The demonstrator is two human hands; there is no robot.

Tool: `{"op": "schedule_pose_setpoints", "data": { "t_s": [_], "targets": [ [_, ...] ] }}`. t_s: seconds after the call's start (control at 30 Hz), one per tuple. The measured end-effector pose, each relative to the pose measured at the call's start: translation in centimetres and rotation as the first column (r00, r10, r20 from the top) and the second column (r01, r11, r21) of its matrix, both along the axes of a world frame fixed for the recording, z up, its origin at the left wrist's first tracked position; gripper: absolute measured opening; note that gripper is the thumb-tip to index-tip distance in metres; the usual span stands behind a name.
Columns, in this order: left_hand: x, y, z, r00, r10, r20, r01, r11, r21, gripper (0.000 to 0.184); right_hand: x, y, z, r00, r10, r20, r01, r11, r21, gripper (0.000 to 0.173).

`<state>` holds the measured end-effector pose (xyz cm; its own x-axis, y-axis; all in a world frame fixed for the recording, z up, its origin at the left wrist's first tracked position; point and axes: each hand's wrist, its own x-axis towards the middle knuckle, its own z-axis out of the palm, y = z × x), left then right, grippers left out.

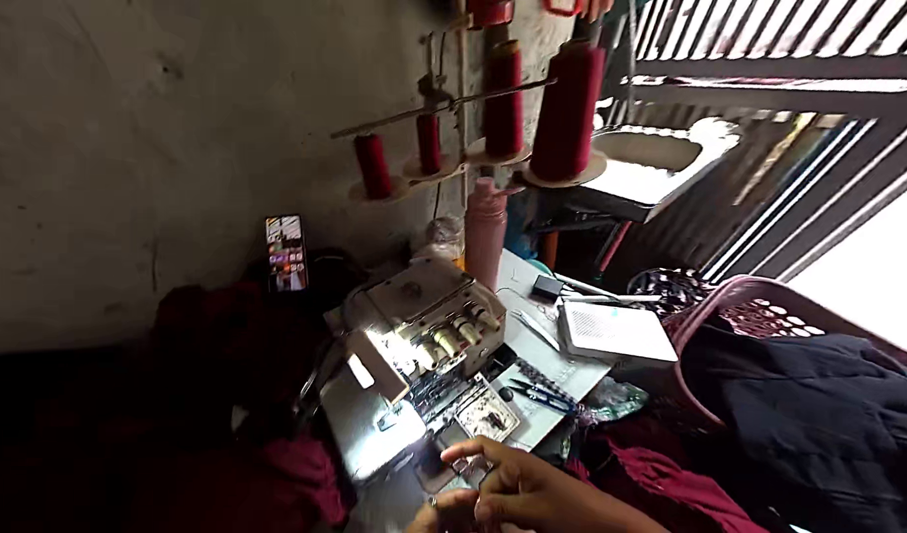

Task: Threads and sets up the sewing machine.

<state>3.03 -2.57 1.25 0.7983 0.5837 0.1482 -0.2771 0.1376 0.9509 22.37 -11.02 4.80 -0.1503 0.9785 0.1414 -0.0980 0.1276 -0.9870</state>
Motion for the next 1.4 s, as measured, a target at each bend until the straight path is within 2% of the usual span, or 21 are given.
{"op": "schedule_pose_setpoints", "data": {
  "t_s": [0.07,0.13,0.2,0.33,0.4,0.53,0.63,0.7,0.77,0.87,1.13,1.2,1.3,1.4],
  "targets": [
    [0.3,-0.3,-0.1,0.995,0.102,-0.01,-0.101,0.993,0.058,0.024,-0.3,0.2,0.2,0.995,-0.065,0.078,0.064,0.998,0.006,0.048],
    [0.7,-0.3,-0.7,0.969,0.246,-0.009,-0.242,0.958,0.157,0.013,-0.7,0.3,0.5,0.978,-0.119,0.171,0.121,0.993,-0.002,0.049],
    [0.7,0.1,-1.3,0.954,0.299,0.021,-0.296,0.93,0.218,0.005,-0.7,0.6,0.7,0.984,-0.097,0.147,0.106,0.993,-0.056,0.049],
    [0.6,0.0,-1.2,0.965,0.262,0.033,-0.264,0.953,0.152,0.009,-0.5,1.0,-0.5,0.99,-0.024,-0.136,0.011,0.995,-0.097,0.045],
    [0.6,-0.2,-1.1,0.966,0.258,0.009,-0.258,0.96,0.113,0.01,-0.5,0.9,-0.8,0.978,-0.019,-0.209,-0.006,0.993,-0.117,0.045],
    [0.5,-0.1,-1.0,0.966,0.26,-0.012,-0.258,0.962,0.087,0.019,-0.5,0.9,-0.6,0.97,-0.034,-0.241,-0.004,0.988,-0.156,0.044],
    [0.5,-0.2,-0.7,0.969,0.242,-0.059,-0.238,0.969,0.068,0.018,-0.7,1.0,-0.5,0.972,-0.049,-0.23,0.011,0.986,-0.165,0.045],
    [0.4,-0.2,-1.1,0.971,0.228,-0.069,-0.223,0.972,0.08,0.026,-0.8,1.0,-0.6,0.975,-0.056,-0.215,0.021,0.987,-0.16,0.045],
    [0.3,-0.1,-1.6,0.97,0.229,-0.081,-0.216,0.966,0.14,0.026,-0.8,1.1,-0.6,0.98,-0.077,-0.183,0.045,0.984,-0.17,0.046],
    [0.4,0.0,-1.9,0.956,0.288,-0.054,-0.274,0.944,0.184,0.008,-0.9,1.1,-0.4,0.991,-0.1,-0.091,0.083,0.981,-0.176,0.048],
    [0.6,0.6,-1.6,0.947,0.293,-0.131,-0.24,0.917,0.318,0.015,-0.5,0.6,-0.5,0.978,-0.183,0.098,0.194,0.974,-0.115,0.042],
    [0.6,0.6,-1.6,0.939,0.309,-0.149,-0.247,0.91,0.332,0.016,-0.4,0.3,-0.9,0.935,-0.251,0.251,0.263,0.965,-0.015,0.039],
    [1.0,0.7,-1.8,0.922,0.35,-0.164,-0.258,0.874,0.412,0.019,-0.6,0.1,-2.1,0.787,-0.405,0.466,0.321,0.913,0.251,0.028],
    [1.5,0.9,-1.9,0.893,0.411,-0.181,-0.249,0.789,0.562,0.03,-0.9,0.1,-2.9,0.668,-0.536,0.517,0.379,0.842,0.383,0.016]
  ]
}}
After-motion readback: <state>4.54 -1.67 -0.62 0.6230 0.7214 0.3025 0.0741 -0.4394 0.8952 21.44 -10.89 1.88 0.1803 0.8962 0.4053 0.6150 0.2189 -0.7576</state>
